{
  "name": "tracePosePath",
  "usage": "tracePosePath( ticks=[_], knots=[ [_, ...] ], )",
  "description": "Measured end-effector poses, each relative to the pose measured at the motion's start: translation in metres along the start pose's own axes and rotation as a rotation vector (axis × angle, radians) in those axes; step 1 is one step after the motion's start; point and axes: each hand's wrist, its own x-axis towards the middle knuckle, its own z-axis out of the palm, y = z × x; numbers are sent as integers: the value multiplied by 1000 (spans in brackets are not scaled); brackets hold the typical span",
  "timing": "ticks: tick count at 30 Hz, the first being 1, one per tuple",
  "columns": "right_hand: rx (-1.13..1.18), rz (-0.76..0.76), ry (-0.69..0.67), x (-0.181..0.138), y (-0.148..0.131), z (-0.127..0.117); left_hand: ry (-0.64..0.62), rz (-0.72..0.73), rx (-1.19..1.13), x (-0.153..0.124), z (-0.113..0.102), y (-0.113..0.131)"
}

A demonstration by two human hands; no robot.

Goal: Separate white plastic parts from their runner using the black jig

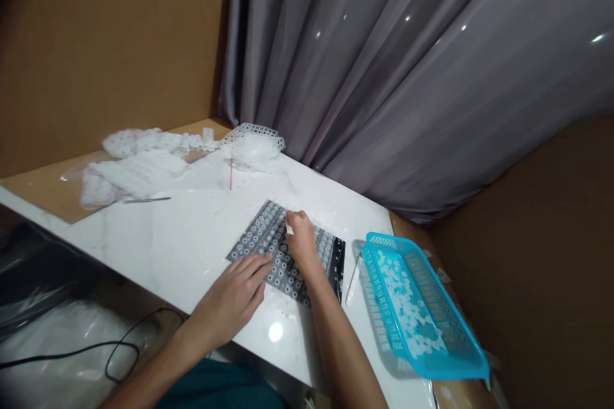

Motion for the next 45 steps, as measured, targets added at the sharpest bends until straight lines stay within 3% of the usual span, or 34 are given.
tracePosePath(
  ticks=[9, 18, 41, 45],
  knots=[
    [211, 59, 116, 17, 22, -6, 22, 2, -34, 1, 1, -1],
    [315, 26, -41, 19, 27, -15, 1, 1, -10, -1, 2, -1],
    [4, -44, -51, 14, 12, -9, -16, -31, -5, 1, -6, 5],
    [-17, -38, 5, 11, 10, -2, 6, -47, 0, -1, -4, 6]
  ],
)
